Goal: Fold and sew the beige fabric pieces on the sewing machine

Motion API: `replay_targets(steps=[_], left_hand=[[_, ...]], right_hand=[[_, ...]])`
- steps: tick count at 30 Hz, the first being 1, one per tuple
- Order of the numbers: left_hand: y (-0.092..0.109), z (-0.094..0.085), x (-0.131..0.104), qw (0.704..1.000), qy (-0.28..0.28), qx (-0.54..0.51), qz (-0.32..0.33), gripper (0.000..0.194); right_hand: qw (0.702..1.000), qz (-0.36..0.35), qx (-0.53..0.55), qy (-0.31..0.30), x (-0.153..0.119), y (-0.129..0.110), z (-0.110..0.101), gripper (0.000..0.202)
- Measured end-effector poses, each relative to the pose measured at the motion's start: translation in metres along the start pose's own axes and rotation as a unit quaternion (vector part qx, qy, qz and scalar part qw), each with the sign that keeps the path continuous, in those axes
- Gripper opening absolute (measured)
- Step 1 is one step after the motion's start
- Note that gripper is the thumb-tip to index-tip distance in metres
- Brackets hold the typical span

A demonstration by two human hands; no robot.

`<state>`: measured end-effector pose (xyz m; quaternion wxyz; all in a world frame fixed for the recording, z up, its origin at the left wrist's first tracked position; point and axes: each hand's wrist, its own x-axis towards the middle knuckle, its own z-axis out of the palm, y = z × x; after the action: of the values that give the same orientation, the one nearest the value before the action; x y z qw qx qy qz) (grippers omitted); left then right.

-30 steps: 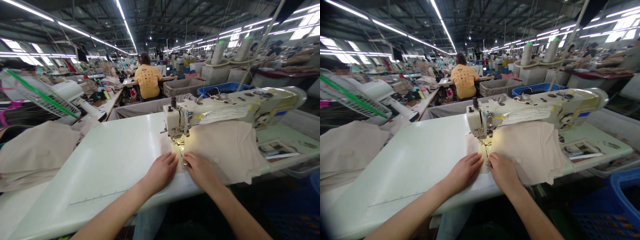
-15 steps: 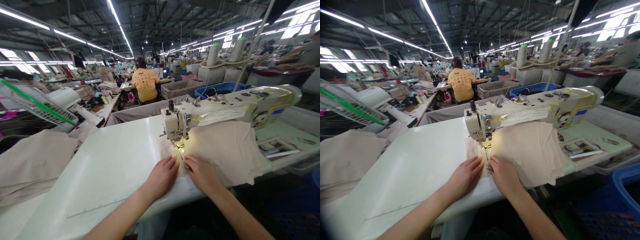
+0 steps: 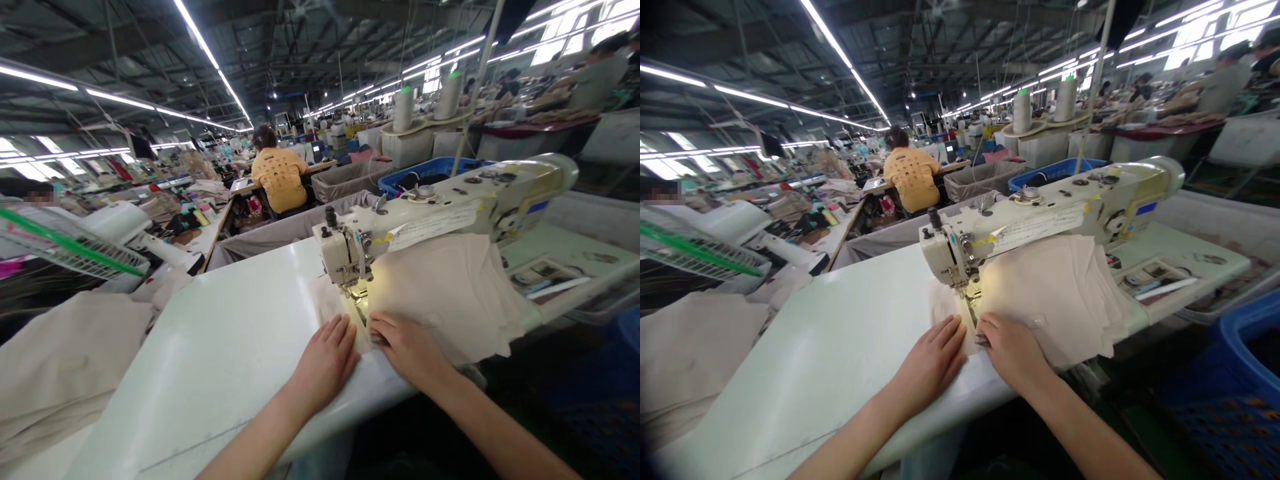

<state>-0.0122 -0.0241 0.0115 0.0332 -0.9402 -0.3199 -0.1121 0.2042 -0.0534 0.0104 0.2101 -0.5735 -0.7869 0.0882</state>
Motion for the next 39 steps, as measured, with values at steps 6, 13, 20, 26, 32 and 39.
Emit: replay_targets(steps=[6,13,20,26,32,39], left_hand=[[-0.011,-0.015,-0.011,0.996,-0.052,0.062,-0.047,0.03],[-0.045,-0.008,0.011,0.973,-0.002,0.128,-0.191,0.041],[0.003,-0.026,0.025,0.984,-0.074,0.065,-0.149,0.019],[0.025,-0.022,0.025,0.998,-0.036,-0.022,-0.042,0.024],[0.052,-0.022,0.035,0.989,0.108,-0.09,0.037,0.064],[0.038,-0.025,0.018,0.982,0.167,-0.071,0.058,0.036]], right_hand=[[0.998,-0.017,0.005,0.056,-0.008,0.008,-0.002,0.036],[0.994,0.032,-0.006,0.107,-0.015,0.026,-0.034,0.032],[0.996,-0.005,-0.064,-0.061,-0.035,0.039,-0.061,0.036],[0.993,-0.051,-0.06,-0.088,-0.053,0.049,-0.068,0.045],[0.995,-0.089,-0.006,0.044,-0.052,0.028,-0.085,0.019],[0.977,-0.191,0.089,0.0,-0.05,-0.021,-0.081,0.017]])
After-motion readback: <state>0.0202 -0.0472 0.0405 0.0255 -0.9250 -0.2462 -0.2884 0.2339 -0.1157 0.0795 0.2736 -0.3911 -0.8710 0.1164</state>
